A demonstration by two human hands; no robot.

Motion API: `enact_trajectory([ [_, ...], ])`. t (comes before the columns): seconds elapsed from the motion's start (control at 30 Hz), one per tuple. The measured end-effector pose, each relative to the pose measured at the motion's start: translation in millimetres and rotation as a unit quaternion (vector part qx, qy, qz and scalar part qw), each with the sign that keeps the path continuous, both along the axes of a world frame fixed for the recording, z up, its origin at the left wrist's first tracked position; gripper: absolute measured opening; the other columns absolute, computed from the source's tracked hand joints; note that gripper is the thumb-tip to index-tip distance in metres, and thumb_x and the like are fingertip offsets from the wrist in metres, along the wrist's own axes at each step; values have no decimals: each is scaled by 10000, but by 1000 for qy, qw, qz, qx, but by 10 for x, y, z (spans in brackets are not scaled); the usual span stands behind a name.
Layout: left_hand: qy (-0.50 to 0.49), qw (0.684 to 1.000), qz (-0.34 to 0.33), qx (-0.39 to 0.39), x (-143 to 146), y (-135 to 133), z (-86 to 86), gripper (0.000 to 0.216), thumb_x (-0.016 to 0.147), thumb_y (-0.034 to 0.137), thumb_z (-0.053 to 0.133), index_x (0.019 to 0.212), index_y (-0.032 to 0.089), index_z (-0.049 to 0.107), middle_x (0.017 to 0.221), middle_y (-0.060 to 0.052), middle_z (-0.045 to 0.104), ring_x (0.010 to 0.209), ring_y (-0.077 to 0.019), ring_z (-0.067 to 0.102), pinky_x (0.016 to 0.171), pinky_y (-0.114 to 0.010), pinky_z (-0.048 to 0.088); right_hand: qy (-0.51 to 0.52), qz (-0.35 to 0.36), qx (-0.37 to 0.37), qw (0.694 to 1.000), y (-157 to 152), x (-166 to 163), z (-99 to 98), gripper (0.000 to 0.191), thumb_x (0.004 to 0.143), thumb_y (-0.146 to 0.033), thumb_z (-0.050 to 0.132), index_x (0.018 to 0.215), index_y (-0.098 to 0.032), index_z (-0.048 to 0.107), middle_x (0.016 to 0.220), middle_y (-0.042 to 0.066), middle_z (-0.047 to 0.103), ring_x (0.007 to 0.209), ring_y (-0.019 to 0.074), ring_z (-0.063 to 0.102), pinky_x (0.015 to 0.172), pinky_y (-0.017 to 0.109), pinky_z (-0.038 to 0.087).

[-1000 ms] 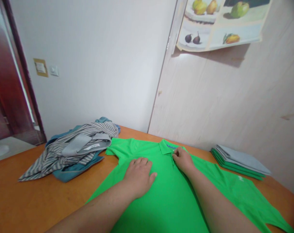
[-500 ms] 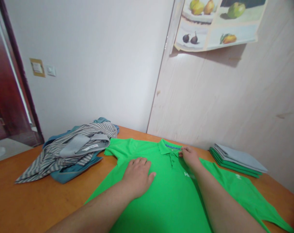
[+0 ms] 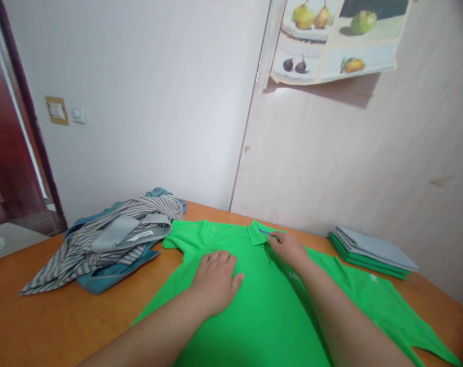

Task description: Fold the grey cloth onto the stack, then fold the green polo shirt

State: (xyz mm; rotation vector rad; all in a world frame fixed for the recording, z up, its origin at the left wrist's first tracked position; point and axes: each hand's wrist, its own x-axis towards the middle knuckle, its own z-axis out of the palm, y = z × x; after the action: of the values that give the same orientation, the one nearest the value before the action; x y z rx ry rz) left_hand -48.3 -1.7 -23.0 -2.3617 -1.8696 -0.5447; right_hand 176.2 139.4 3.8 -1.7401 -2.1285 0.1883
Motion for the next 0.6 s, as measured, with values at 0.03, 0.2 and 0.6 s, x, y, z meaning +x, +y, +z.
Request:
enact_trajectory([
  [0.03,0,1000,0,1,0,1,0,438,964,491,416,1243,208,600,1298,-126,604,1229,-329,517,1029,-515,384,-22,7,-8,1000,-38,-61,15,459,910,-482,471,1221,-218,682,1185,140,705,1124,313,628,937,411,450],
  [0.2,-1,1000,1,0,1,-5,-7,442,962,496,413,1255,218,594,1312,-118,596,1245,-323,503,1040,-506,378,-102,40,-58,992,-196,-287,-2,687,900,-675,396,1301,-170,632,1241,207,667,1167,359,610,969,482,438],
  [0.6,-9,1000,9,-4,-4,1,-35,451,963,500,406,1285,233,576,1362,-112,569,1294,-334,463,1081,-545,326,-148,13,-89,985,-305,-390,-184,974,841,-820,313,1511,-116,382,1560,274,299,1407,425,342,1075,557,325],
])
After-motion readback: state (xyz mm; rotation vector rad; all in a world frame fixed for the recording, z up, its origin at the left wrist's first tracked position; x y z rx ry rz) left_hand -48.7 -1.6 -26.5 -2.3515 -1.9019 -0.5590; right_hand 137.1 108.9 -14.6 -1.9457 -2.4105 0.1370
